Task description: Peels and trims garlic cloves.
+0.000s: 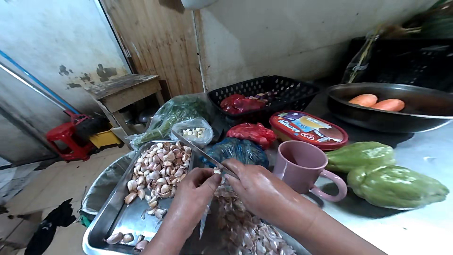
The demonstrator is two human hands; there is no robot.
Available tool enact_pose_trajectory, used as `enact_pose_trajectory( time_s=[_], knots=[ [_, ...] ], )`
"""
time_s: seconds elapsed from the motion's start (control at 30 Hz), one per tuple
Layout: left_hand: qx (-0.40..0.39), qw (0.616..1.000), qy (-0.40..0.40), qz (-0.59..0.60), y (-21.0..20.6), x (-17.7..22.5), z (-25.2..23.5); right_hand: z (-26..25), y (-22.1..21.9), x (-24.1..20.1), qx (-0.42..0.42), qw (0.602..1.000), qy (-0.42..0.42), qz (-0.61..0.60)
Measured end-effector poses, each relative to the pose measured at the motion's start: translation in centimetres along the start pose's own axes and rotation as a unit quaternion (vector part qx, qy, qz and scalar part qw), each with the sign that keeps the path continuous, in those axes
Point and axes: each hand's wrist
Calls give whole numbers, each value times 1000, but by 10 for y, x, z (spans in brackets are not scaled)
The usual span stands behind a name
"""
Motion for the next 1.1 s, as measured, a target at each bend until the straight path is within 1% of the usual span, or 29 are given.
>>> enact_pose_trajectory(
  time_s=[0.07,0.17,0.23,0.3,0.37,0.4,0.5,0.57,0.6,0.63,0.67,0.7,0.73,0.8,0.87,1.0,1.1],
  knots=[
    [-4,999,14,41,0,0,0,0,1,-2,-10,1000,-7,-15],
    [-23,997,35,64,2,2,-2,-2,7,-4,-32,995,-56,-80],
    [-34,997,38,62,4,1,-3,-2,8,2,7,990,-56,-130],
    [-37,997,39,59,5,0,-4,-1,7,8,75,983,-42,-165],
    [-30,996,41,70,5,-3,-5,-2,7,13,117,981,-18,-153],
    [-22,995,45,90,5,-3,-7,-1,7,14,111,984,-14,-141],
    [1,983,75,169,6,0,-8,-1,11,8,26,994,-30,-105],
    [3,977,79,196,6,1,-8,-2,9,8,11,995,-30,-94],
    [9,979,70,191,5,0,-8,-3,8,8,8,995,-38,-94],
    [18,985,52,164,4,-1,-7,-3,8,7,5,994,-50,-97],
    [30,993,27,111,3,-2,-7,-3,9,6,0,993,-62,-101],
    [47,998,-5,35,3,-4,-5,-3,9,4,-5,992,-66,-106],
    [70,995,-43,-48,2,-7,-4,-4,10,5,-14,992,-66,-108],
    [131,964,-143,-182,-2,-16,-4,-4,9,6,-21,991,-55,-117],
    [181,924,-221,-254,-6,-23,-6,-4,8,6,-27,990,-50,-128],
    [249,867,-290,-319,-11,-27,-9,-2,9,1,-39,987,-57,-142],
    [274,839,-317,-348,-12,-28,-9,-3,8,1,-50,988,-57,-136]
  ],
)
Point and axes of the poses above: each hand's wrist, its own z-axis away from the middle knuckle, its own y-axis out of the back of the hand, x = y × z, and after that the axes turned 14 degrees about -z, right-handed
